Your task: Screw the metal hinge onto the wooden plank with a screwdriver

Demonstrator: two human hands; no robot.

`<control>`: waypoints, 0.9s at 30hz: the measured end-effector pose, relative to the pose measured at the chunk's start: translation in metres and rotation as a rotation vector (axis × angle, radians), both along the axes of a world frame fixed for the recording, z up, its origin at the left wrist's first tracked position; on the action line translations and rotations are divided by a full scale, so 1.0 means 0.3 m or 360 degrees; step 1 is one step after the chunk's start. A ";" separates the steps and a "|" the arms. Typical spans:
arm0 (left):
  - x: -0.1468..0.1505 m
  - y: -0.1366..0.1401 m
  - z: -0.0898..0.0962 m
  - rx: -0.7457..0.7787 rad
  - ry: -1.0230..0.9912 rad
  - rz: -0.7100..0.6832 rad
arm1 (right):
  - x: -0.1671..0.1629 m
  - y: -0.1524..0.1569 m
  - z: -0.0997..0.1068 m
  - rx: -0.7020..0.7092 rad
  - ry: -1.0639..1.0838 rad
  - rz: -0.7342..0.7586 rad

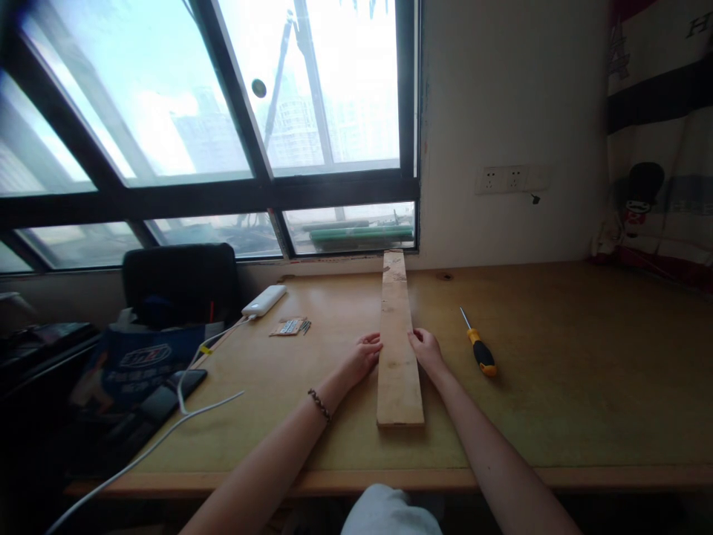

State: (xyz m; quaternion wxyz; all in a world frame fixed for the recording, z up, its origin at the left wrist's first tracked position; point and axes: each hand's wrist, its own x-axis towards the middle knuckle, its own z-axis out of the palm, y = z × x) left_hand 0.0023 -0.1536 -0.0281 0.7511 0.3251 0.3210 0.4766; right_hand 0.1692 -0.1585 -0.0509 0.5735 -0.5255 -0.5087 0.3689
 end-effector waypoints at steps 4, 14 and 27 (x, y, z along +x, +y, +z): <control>-0.001 -0.003 0.006 -0.0019 -0.0005 0.0008 | 0.007 0.004 -0.011 0.0014 -0.0113 -0.0027; -0.009 0.016 -0.002 0.0032 -0.0033 -0.0069 | 0.004 0.014 0.000 0.0029 -0.0144 -0.0002; -0.006 0.016 -0.001 0.0031 0.0000 -0.0104 | -0.004 0.006 0.002 0.0011 -0.0090 -0.0147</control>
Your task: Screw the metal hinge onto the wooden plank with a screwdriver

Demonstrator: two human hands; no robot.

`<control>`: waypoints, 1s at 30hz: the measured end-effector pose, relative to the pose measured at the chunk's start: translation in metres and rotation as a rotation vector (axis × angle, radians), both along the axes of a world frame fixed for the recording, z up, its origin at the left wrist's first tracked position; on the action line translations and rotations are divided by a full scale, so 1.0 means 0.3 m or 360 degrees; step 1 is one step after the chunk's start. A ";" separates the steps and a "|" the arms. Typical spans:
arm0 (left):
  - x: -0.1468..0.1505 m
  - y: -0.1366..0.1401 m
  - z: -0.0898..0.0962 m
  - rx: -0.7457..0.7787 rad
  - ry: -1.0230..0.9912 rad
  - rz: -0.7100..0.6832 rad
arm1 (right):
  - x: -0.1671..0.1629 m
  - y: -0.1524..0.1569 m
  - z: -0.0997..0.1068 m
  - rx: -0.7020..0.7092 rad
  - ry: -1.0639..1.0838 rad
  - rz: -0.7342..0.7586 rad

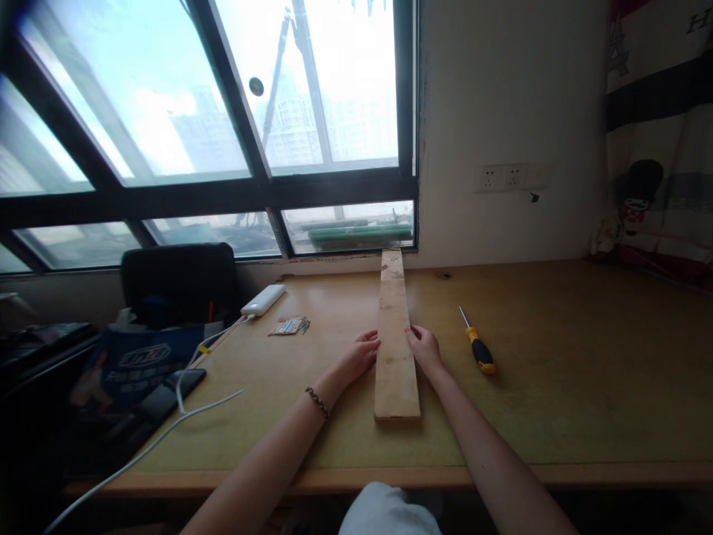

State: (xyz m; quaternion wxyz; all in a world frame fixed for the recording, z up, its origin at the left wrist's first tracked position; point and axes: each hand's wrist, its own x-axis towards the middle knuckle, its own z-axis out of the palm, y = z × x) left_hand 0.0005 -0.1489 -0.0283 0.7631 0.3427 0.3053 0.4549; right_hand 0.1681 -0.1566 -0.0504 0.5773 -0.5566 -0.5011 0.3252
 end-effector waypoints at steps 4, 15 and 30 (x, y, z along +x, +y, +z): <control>0.004 -0.005 0.004 -0.0030 0.0020 0.0015 | 0.000 0.002 -0.007 -0.0007 -0.0012 0.0014; -0.102 0.079 0.014 0.0407 0.0792 0.0687 | 0.002 -0.020 0.004 0.0003 0.0005 -0.0311; -0.297 0.133 -0.056 0.0667 0.2934 0.1172 | 0.003 -0.040 0.014 -0.0024 -0.0060 -0.0287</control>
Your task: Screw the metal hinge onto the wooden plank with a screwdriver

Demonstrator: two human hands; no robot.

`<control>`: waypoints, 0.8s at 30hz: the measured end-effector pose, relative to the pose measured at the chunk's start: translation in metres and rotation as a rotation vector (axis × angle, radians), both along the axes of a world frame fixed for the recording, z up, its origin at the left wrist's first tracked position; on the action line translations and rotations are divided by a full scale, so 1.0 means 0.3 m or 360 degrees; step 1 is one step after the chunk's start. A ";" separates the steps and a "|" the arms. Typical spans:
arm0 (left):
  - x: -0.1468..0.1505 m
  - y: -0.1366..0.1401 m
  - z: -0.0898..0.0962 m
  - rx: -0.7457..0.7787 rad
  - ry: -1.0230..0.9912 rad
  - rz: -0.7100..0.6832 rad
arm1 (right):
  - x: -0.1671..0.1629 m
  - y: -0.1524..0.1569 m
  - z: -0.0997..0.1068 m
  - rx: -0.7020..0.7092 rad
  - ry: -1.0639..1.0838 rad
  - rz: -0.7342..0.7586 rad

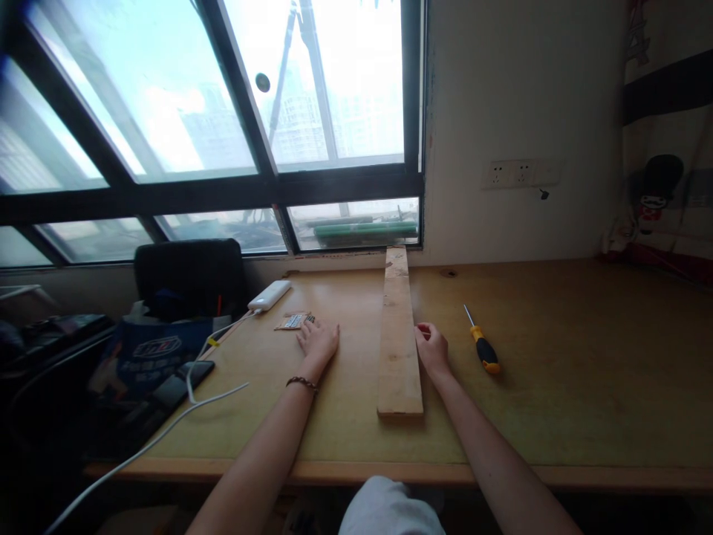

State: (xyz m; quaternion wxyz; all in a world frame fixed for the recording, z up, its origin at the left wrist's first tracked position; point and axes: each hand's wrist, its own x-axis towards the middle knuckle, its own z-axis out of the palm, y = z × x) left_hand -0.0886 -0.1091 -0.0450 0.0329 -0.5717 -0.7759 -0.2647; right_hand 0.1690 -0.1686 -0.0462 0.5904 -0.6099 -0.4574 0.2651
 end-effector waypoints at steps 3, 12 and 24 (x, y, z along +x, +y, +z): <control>-0.010 0.007 -0.002 -0.0072 0.0138 0.0114 | 0.001 0.003 -0.004 0.0019 -0.0017 -0.0007; -0.014 0.007 -0.006 -0.0105 0.0315 0.0084 | 0.003 0.004 -0.009 0.0020 -0.0027 0.0012; -0.062 0.022 0.028 -0.0038 0.0355 -0.0132 | -0.002 -0.004 -0.003 0.0036 -0.0047 -0.0006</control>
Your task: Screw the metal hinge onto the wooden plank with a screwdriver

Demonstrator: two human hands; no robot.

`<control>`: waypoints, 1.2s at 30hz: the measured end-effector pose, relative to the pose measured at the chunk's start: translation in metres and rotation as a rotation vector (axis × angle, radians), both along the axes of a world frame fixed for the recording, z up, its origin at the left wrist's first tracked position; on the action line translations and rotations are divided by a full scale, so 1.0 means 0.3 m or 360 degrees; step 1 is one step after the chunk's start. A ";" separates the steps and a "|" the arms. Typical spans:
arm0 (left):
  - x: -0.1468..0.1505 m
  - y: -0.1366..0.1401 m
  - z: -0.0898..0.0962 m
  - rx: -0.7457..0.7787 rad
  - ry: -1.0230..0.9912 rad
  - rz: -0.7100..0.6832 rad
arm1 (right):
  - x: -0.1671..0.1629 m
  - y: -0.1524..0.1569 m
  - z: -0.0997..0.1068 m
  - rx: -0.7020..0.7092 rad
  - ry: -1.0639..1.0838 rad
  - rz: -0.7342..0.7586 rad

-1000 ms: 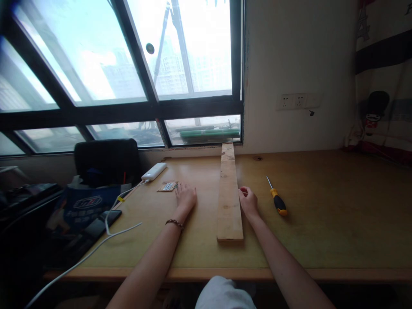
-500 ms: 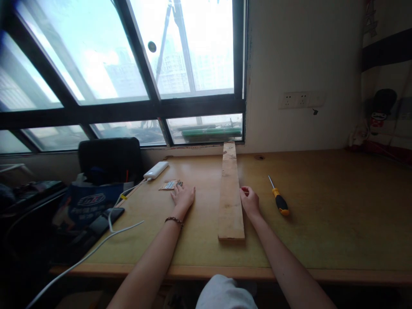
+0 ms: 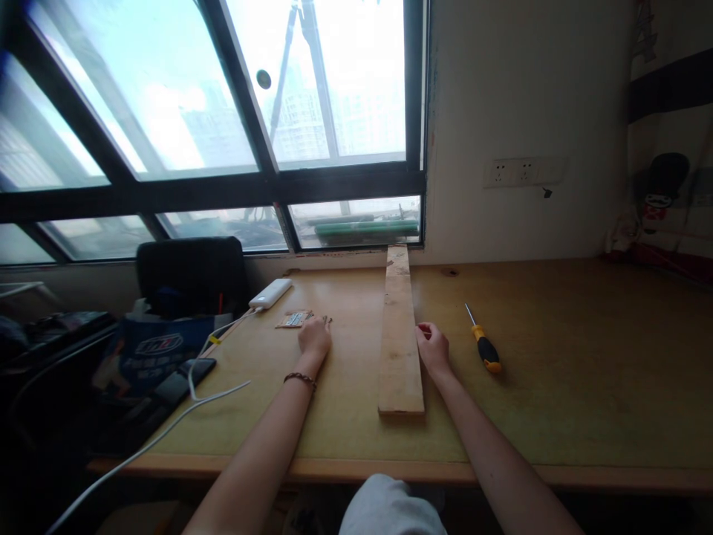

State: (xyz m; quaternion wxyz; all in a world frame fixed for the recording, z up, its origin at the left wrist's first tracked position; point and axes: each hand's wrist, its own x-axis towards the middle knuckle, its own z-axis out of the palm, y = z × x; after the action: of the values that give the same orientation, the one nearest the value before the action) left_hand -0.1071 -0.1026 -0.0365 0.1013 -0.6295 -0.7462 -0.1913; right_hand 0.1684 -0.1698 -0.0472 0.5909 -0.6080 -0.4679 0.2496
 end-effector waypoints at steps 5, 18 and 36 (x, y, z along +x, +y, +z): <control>-0.022 0.015 0.003 0.0026 -0.0071 0.0071 | 0.000 -0.004 0.001 -0.0010 -0.0036 -0.0002; -0.024 0.049 -0.007 -0.0097 -0.0026 -0.0031 | 0.005 0.003 -0.011 -0.0051 -0.0058 0.0019; 0.178 -0.076 0.057 0.0125 -0.0773 -0.0611 | -0.018 -0.052 0.065 0.0313 -0.0355 -0.0160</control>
State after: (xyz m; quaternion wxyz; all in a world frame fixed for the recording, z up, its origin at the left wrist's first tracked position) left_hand -0.0536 -0.1253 -0.0194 -0.0937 -0.6904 -0.6080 -0.3806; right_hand 0.1631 -0.1855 -0.0278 0.6038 -0.5936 -0.5218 0.1036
